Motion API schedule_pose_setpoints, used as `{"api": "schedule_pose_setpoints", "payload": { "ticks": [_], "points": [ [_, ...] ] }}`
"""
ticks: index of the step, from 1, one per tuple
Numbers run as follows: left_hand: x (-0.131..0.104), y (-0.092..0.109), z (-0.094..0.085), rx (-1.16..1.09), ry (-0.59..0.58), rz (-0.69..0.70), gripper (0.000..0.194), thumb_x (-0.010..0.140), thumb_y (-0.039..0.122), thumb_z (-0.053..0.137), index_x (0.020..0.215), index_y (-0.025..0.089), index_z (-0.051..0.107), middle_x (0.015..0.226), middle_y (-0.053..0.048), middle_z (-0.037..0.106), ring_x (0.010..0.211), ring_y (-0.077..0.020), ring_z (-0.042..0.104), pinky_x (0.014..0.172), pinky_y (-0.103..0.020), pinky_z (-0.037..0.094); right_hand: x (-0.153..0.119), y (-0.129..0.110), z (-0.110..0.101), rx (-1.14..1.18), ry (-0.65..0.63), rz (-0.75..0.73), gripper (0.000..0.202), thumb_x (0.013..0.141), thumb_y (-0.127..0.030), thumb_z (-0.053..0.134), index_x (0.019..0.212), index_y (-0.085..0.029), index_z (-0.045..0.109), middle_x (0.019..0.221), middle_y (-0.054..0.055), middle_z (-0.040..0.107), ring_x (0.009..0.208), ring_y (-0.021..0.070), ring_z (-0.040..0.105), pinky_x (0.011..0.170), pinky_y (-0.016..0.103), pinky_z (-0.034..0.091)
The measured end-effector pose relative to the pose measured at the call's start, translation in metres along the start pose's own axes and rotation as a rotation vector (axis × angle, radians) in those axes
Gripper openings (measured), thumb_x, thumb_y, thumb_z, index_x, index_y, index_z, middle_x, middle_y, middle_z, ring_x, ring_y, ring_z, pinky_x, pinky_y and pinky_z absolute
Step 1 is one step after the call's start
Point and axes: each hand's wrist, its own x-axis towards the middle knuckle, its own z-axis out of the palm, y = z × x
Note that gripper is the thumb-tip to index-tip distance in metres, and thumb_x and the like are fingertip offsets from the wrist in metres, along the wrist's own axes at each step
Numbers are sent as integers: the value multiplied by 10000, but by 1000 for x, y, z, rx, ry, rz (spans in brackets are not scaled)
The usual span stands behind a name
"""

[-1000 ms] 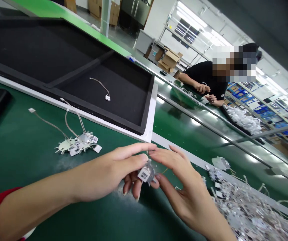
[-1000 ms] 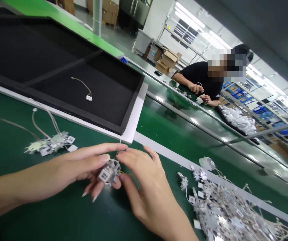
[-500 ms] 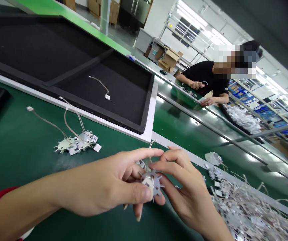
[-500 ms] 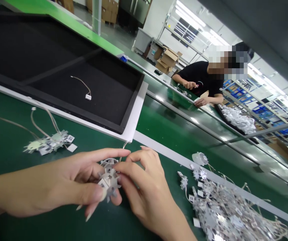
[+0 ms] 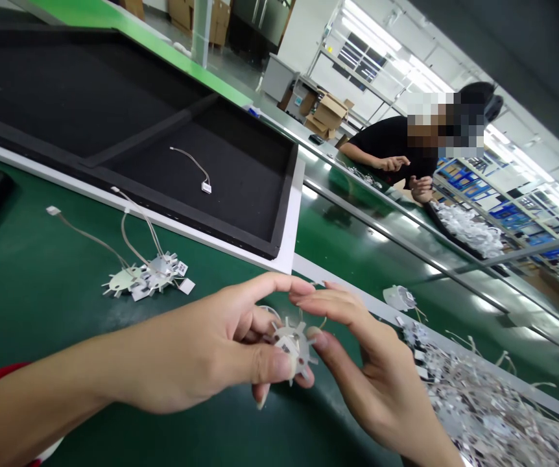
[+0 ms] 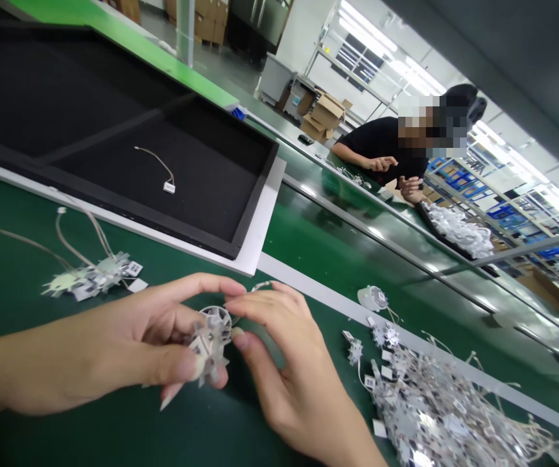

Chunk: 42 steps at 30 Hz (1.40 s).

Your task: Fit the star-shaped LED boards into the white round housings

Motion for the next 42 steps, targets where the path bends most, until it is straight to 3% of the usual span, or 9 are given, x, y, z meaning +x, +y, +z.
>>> {"api": "schedule_pose_setpoints", "payload": {
  "ticks": [3,6,11,15,20,27,34,38,42],
  "points": [
    [0,-6,0,19,-67,-6,671,957,236,671,1510,332,302,940,3,692,866,-159,638,665,-238,511,4,-3,-3,187,-112,0,236,982,-150,558,1171,-273,626,1072,21,740,1029,193,683,1037,426,463],
    [-1,-7,-1,43,-88,-22,667,952,278,690,1499,351,315,944,18,696,825,-140,627,672,-235,510,6,-6,-4,260,-122,3,180,983,-165,576,1081,-269,685,869,-4,723,806,167,668,881,380,522],
    [-1,1,-4,147,69,-43,432,926,343,714,1309,283,525,983,13,722,926,-166,633,828,-291,469,3,-12,-7,124,-47,87,185,969,-120,573,997,-240,711,806,-3,686,693,119,626,613,233,482],
    [2,2,-9,194,128,2,216,918,363,721,1091,246,667,976,13,713,938,-161,638,832,-277,478,1,-16,-10,64,3,127,145,951,-115,600,936,-232,684,833,-10,702,714,103,654,637,192,498],
    [7,-6,-13,3,53,45,256,887,355,772,1085,231,668,941,6,712,870,-147,668,733,-238,556,1,-20,-9,58,43,144,135,939,-120,615,891,-238,661,810,-43,708,699,76,657,634,150,490],
    [6,-4,-9,65,97,38,280,882,368,770,1120,236,708,877,0,713,792,-147,651,602,-199,515,2,-12,-9,322,-106,422,211,963,-366,629,846,-209,707,759,8,701,654,119,602,563,210,459],
    [2,0,-7,266,175,-8,385,885,493,738,1233,331,718,858,18,709,745,-141,594,621,-225,474,4,-5,-9,614,-210,509,372,948,-514,618,824,-183,734,737,32,718,668,130,615,623,245,500],
    [2,1,-6,367,250,-5,361,890,471,728,1229,347,724,774,39,697,704,-136,590,675,-248,477,6,-5,-9,575,-222,568,273,912,-429,693,804,-181,733,728,21,718,660,118,615,608,224,494],
    [3,1,-5,402,264,-14,359,891,445,718,1238,357,716,906,30,744,867,-190,657,772,-285,500,7,-4,-10,493,-246,570,237,931,-347,669,779,-177,730,701,1,711,598,85,556,557,197,435]
  ]
}}
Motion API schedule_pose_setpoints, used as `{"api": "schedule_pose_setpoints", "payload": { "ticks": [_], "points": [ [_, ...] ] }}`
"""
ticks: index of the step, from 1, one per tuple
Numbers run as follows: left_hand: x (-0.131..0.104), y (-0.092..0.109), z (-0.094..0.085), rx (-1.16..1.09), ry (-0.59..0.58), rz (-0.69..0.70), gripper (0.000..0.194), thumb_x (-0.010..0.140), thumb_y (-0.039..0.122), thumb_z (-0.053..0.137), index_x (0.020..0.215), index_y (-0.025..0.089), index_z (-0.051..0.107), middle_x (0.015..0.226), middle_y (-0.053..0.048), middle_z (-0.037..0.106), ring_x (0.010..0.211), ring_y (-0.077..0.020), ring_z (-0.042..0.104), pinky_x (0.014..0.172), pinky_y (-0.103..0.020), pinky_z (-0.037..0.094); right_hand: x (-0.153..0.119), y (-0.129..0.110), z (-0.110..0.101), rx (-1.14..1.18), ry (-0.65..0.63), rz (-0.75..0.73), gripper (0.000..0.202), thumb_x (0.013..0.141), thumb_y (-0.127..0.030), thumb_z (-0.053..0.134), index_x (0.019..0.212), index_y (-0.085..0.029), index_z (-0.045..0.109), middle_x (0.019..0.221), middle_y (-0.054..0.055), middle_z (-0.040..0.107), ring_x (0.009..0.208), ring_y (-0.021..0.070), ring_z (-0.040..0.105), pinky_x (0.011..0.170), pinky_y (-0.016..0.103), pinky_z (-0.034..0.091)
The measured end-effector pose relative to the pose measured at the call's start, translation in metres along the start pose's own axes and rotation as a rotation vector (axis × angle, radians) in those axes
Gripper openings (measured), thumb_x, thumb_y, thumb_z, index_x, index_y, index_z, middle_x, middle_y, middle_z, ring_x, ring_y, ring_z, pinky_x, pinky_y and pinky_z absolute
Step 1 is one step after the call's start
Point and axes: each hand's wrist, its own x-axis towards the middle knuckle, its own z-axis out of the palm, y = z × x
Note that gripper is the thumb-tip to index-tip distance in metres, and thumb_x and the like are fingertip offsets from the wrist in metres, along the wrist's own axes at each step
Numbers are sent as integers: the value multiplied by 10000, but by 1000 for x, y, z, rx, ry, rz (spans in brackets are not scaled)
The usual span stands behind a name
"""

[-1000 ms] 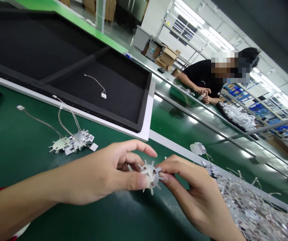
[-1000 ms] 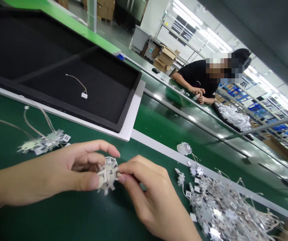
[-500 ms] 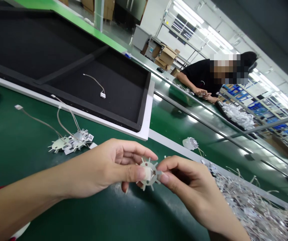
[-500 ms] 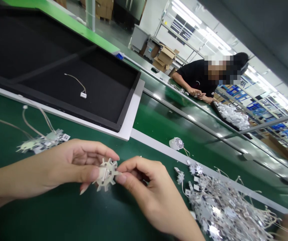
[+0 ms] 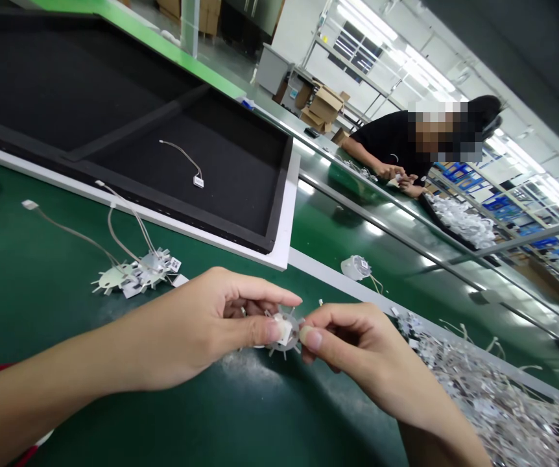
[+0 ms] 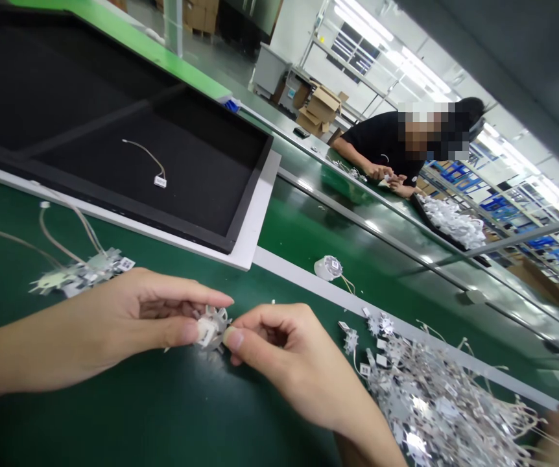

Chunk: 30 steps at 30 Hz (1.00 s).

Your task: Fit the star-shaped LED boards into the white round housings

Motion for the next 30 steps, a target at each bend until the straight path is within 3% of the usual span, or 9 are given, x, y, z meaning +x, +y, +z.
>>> {"api": "schedule_pose_setpoints", "payload": {
  "ticks": [3,6,11,13,18,20,26,30],
  "points": [
    [0,2,1,52,9,-25,371,904,481,686,1255,359,703,929,20,748,897,-221,669,775,-310,500,0,0,-2,-66,27,-4,262,931,-355,661,756,-174,732,688,5,700,581,89,523,521,208,394],
    [-2,4,3,201,145,-44,369,889,538,689,1221,379,714,1086,13,739,932,-246,661,809,-341,498,1,2,-6,-92,58,-10,282,929,-371,656,740,-174,727,697,6,687,559,85,474,502,215,357],
    [-3,-3,2,487,289,71,340,958,537,577,1245,388,683,1341,6,648,1212,-327,580,993,-432,475,6,11,-21,-88,149,60,366,910,-472,657,704,-174,703,576,-21,538,505,81,377,463,219,288],
    [-3,-9,0,614,264,94,389,966,519,561,1334,398,606,1404,8,601,1264,-327,562,1039,-457,467,8,15,-25,-87,172,91,385,898,-503,663,699,-175,698,594,-10,546,520,86,397,476,222,303],
    [0,-25,-3,851,-10,137,719,944,505,616,1559,404,258,1577,0,426,1412,-329,440,1080,-457,467,8,16,-25,-92,131,98,407,902,-532,652,701,-180,696,620,3,566,521,89,398,480,237,297],
    [2,-31,-5,886,-26,143,762,959,442,611,1582,406,173,1610,-5,382,1442,-326,407,1092,-462,454,5,13,-22,-84,114,85,404,910,-522,652,699,-181,694,616,-1,561,517,84,382,477,238,281],
    [3,-33,-10,829,-9,73,802,930,389,645,1562,485,163,1432,5,593,1308,-320,574,980,-428,522,8,9,-2,189,-31,103,320,872,-447,738,722,-167,698,667,6,653,519,63,452,472,199,331],
    [3,-27,-13,853,-26,51,796,924,412,641,1567,468,175,1413,-31,610,1289,-340,589,918,-422,551,20,22,7,340,-67,148,336,835,-467,774,745,-156,684,689,8,663,563,79,561,496,182,446]
  ]
}}
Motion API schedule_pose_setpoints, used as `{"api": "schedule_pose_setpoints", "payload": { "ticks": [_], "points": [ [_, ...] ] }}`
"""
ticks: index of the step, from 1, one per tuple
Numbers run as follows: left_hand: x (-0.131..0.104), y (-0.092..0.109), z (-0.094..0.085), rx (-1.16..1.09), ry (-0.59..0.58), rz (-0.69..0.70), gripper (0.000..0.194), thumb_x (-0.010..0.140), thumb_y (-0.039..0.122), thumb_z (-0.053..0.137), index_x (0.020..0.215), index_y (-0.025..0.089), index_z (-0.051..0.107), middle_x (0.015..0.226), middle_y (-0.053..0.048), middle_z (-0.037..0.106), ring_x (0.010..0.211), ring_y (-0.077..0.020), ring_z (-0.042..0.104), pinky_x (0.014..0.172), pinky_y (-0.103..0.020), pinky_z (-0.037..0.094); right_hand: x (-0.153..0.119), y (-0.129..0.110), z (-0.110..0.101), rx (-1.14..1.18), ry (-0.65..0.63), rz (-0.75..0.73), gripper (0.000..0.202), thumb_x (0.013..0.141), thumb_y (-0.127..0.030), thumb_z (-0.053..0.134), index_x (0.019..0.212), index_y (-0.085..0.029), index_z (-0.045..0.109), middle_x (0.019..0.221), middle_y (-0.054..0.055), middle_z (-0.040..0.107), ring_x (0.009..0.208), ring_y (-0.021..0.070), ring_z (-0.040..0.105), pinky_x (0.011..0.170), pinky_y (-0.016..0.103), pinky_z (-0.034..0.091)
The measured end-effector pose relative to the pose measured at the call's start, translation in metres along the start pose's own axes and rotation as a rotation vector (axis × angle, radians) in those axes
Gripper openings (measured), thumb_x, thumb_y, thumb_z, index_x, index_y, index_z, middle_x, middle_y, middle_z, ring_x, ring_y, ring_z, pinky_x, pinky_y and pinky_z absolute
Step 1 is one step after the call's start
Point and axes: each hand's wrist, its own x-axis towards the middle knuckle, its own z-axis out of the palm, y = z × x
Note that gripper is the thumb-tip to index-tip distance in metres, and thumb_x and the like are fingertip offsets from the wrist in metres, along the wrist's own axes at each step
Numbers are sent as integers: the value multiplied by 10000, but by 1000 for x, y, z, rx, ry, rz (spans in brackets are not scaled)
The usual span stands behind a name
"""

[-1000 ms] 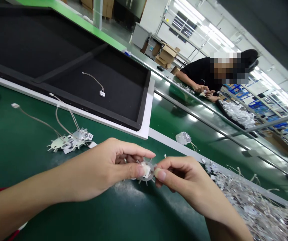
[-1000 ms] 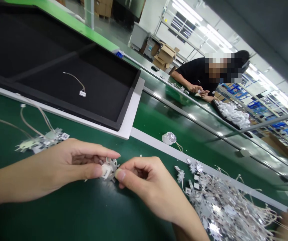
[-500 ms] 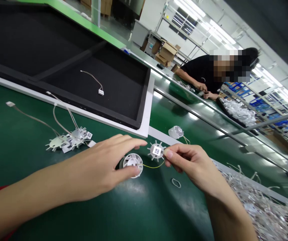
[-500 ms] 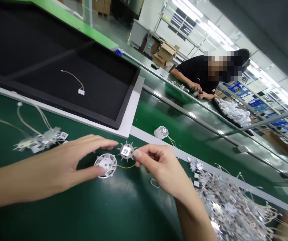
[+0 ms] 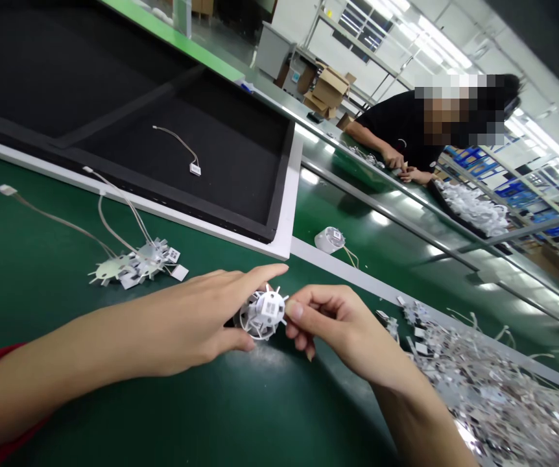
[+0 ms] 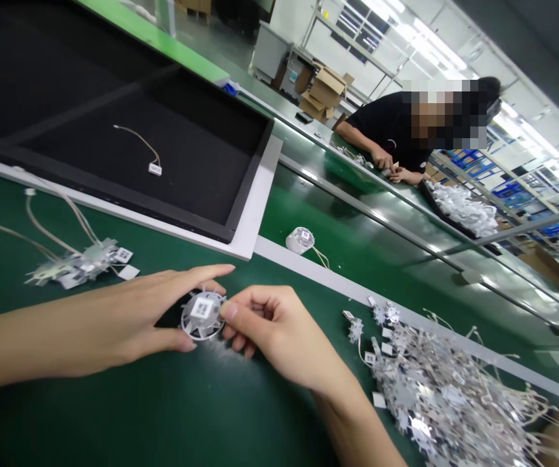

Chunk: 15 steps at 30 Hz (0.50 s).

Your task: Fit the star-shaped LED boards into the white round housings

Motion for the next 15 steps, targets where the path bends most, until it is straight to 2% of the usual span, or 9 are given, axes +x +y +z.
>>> {"api": "schedule_pose_setpoints", "payload": {
  "ticks": [3,6,8,11,13,15],
  "points": [
    [0,-1,-2,17,-9,-22,807,917,427,638,1572,460,168,1410,-45,616,1270,-355,603,903,-441,561,7,9,-6,39,9,-14,354,843,-498,757,770,-158,692,729,26,695,653,111,647,525,189,512],
    [0,-3,-2,29,-26,-37,803,923,454,622,1569,482,146,1469,-42,568,1326,-366,556,951,-492,543,9,14,-12,68,-1,30,350,834,-496,770,780,-156,707,757,36,730,700,113,696,617,202,561],
    [0,-5,-2,36,-33,-39,797,930,461,612,1566,498,132,1509,-33,529,1366,-366,516,981,-515,527,11,17,-13,73,-2,55,355,826,-496,778,776,-151,715,764,40,744,711,106,709,684,209,571],
    [-2,-4,-2,35,-36,-36,804,930,462,615,1564,506,123,1518,-6,521,1368,-363,516,977,-515,533,14,20,-13,86,-17,77,359,821,-500,781,782,-148,722,764,46,755,713,107,714,702,213,570],
    [-2,-2,-3,40,-17,-15,800,921,490,628,1571,472,161,1558,3,472,1391,-365,487,1014,-515,511,15,21,-12,95,-28,66,356,821,-496,783,781,-148,721,746,41,752,693,102,708,686,206,567],
    [-1,-1,-5,44,27,27,766,905,537,650,1557,416,267,1571,1,452,1393,-355,481,1052,-487,487,15,20,-12,92,-32,41,364,814,-500,787,771,-147,712,717,28,735,654,92,691,641,192,556]
  ]
}}
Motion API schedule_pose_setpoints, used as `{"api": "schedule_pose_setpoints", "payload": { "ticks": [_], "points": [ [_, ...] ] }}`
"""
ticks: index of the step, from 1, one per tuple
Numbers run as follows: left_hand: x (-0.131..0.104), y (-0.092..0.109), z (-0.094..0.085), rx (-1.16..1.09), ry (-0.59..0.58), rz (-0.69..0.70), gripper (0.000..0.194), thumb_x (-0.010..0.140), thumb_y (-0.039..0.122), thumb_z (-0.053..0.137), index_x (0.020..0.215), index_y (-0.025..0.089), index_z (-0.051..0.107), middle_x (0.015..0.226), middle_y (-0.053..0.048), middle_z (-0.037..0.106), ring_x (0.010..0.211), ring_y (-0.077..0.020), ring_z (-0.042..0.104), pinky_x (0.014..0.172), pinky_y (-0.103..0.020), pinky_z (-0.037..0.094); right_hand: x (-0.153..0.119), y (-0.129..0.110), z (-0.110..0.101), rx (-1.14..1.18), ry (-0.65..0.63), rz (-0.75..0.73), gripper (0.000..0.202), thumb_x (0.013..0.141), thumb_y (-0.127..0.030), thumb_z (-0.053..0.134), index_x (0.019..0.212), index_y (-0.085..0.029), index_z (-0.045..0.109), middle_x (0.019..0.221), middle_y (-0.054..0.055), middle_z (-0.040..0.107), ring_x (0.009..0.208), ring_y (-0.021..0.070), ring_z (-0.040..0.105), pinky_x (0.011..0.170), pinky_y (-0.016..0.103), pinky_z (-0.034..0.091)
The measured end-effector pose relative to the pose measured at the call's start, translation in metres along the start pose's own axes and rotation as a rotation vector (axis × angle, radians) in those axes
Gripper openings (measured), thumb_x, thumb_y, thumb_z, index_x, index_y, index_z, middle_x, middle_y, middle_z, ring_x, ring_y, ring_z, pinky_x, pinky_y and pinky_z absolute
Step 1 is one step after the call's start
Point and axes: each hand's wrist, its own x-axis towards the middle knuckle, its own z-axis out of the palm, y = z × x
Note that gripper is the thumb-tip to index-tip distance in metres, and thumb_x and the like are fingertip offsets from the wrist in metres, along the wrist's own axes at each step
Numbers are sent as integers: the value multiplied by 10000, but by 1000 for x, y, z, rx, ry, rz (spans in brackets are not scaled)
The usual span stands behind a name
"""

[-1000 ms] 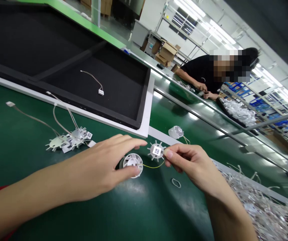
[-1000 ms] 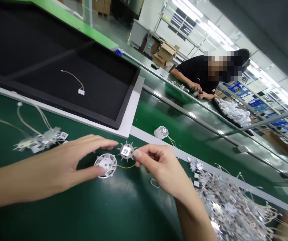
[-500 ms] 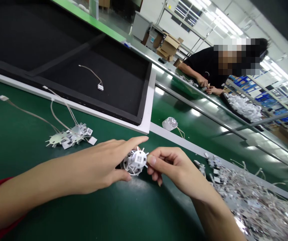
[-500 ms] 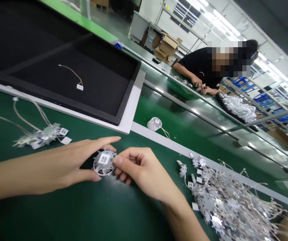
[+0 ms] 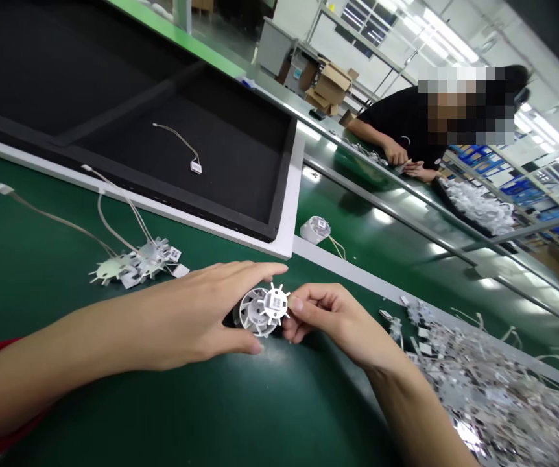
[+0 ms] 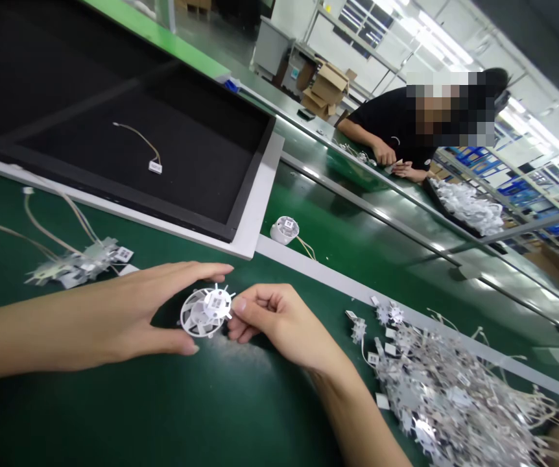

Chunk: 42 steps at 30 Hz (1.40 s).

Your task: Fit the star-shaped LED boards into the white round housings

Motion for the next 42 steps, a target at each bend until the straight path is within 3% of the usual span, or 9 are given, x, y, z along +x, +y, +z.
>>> {"api": "schedule_pose_setpoints", "payload": {
  "ticks": [5,13,20,34,42],
  "points": [
    [4,-3,0,-10,133,167,441,935,505,657,1327,334,550,1366,22,617,1249,-252,581,987,-342,491,-3,-2,5,-74,-7,-28,395,845,-511,751,756,-132,688,678,10,683,577,63,614,578,175,513],
    [5,-6,-2,22,141,265,214,938,401,694,1118,295,652,1138,25,675,1121,-228,590,929,-313,452,-5,-4,13,-215,66,29,384,829,-506,759,734,-159,624,655,-24,593,556,76,523,454,168,403],
    [5,-5,-6,-4,125,231,212,932,433,689,1107,314,682,1129,25,693,1125,-245,596,932,-326,465,-9,-8,17,-393,137,-25,364,889,-496,694,739,-173,619,652,-31,547,580,92,458,514,222,342],
    [4,-4,-4,-23,126,145,273,931,445,689,1181,334,683,1167,30,713,1198,-268,585,975,-360,491,-12,-11,24,-482,193,-70,335,920,-456,667,737,-180,621,656,-38,538,613,102,432,545,236,314],
    [8,-5,-6,-15,59,161,309,961,465,641,1237,329,662,1235,30,709,1245,-268,592,1212,-480,307,-14,-11,24,-515,192,-58,327,942,-452,630,748,-189,605,672,-32,539,631,112,435,559,248,317]
  ]
}}
